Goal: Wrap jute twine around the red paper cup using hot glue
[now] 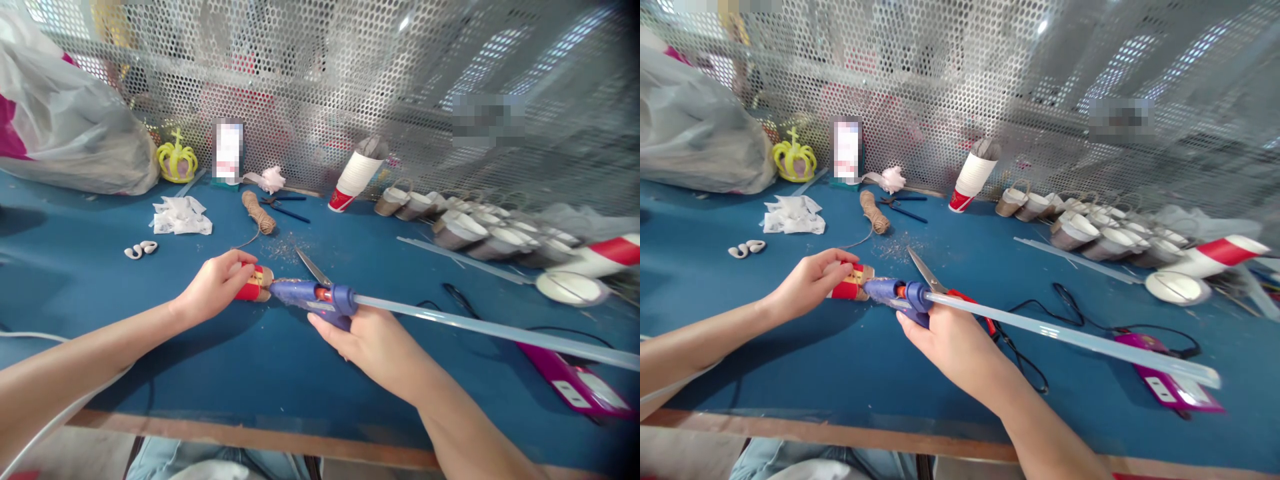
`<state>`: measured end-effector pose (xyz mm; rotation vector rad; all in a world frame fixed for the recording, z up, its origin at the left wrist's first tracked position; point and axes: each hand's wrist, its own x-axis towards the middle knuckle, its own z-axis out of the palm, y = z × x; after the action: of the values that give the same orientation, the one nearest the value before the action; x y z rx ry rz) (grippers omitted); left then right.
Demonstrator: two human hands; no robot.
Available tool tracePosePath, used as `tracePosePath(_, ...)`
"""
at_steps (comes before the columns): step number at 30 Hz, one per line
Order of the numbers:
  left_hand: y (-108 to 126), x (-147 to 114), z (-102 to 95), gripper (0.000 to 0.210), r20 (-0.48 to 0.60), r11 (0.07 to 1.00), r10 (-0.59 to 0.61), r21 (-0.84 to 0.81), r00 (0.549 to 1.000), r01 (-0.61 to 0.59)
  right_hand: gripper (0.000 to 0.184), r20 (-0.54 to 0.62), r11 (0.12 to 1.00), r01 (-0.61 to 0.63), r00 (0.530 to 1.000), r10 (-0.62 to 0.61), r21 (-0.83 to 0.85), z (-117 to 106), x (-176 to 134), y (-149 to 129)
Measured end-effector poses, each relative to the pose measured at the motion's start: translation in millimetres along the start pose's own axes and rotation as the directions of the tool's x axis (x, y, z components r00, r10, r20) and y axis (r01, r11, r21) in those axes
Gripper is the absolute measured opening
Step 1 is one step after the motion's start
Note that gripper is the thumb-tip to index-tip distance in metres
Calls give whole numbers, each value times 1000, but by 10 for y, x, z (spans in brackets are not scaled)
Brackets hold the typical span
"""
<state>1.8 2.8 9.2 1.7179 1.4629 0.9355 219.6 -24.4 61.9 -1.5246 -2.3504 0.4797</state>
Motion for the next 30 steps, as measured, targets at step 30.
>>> tracePosePath(30, 30, -137, -30, 31, 4, 909, 368, 208, 930, -361, 24, 50, 712, -185, 977, 206, 677, -133, 369, 373)
